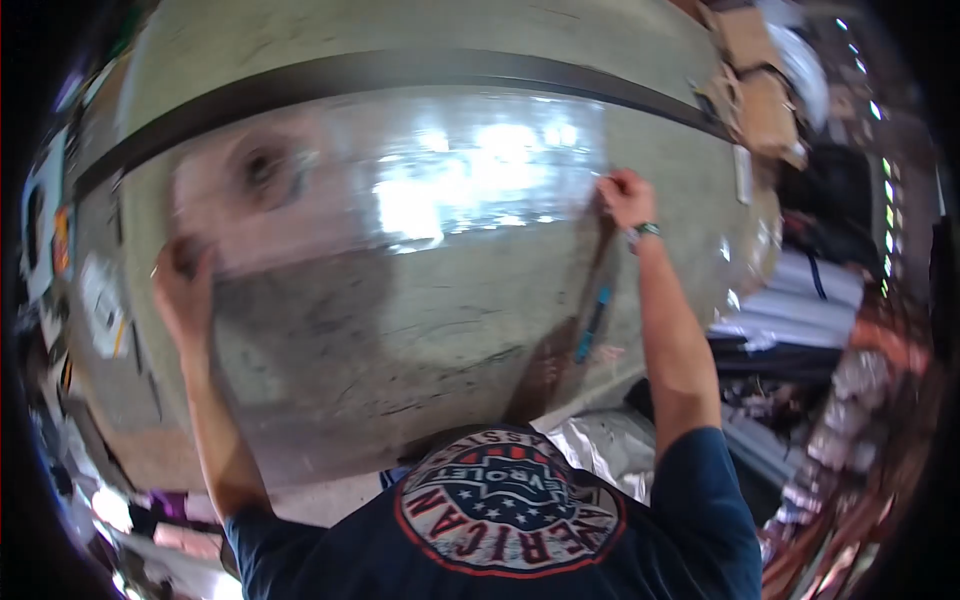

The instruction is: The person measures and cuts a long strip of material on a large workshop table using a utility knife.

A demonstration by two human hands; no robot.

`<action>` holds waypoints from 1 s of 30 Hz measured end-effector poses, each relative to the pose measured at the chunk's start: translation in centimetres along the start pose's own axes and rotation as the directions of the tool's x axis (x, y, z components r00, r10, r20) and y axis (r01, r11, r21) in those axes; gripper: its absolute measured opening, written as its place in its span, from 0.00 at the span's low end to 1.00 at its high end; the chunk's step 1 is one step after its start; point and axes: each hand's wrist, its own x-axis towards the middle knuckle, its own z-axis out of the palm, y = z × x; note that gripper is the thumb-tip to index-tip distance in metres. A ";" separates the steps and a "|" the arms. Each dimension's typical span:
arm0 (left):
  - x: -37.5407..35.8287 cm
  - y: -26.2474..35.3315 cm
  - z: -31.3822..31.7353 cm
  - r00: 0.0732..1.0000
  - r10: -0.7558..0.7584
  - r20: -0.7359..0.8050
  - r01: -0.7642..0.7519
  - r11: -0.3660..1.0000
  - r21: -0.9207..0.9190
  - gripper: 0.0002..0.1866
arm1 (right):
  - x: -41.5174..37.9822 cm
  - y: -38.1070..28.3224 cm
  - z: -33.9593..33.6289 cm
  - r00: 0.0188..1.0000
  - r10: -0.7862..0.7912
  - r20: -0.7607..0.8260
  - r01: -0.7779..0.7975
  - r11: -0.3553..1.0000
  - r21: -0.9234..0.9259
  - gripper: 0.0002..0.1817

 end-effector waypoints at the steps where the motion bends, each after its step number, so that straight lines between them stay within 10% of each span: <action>1: -0.4 1.3 -0.3 0.999 0.018 -0.034 -0.016 0.998 0.057 0.23 | -0.4 -0.8 0.1 0.999 0.036 -0.020 -0.036 0.999 -0.001 0.12; 15: -2.6 1.9 0.9 0.979 -0.005 -0.205 0.006 1.000 0.006 0.16 | -2.1 3.2 -0.4 0.932 0.141 -0.335 -0.053 0.964 0.259 0.14; 18: -2.1 -1.0 0.6 0.980 0.017 -0.199 -0.079 0.948 -0.307 0.16 | -5.8 2.4 -2.7 0.890 0.166 -0.424 -0.037 0.955 0.295 0.14; 21: -4.0 1.2 -0.6 0.939 -0.068 -0.336 -0.037 0.955 -0.295 0.17 | -13.3 -0.3 -4.9 0.898 0.080 -0.433 -0.034 0.993 0.111 0.14; 25: -11.0 4.4 0.7 0.957 0.018 -0.288 -0.077 0.978 -0.193 0.14 | -24.2 -1.3 -3.1 0.958 0.151 -0.243 -0.162 0.986 -0.026 0.24; 30: -25.6 19.6 6.9 0.872 0.427 0.238 -0.394 0.902 -0.176 0.20 | -28.2 -1.9 -0.8 0.982 0.173 -0.070 -0.182 0.973 -0.145 0.27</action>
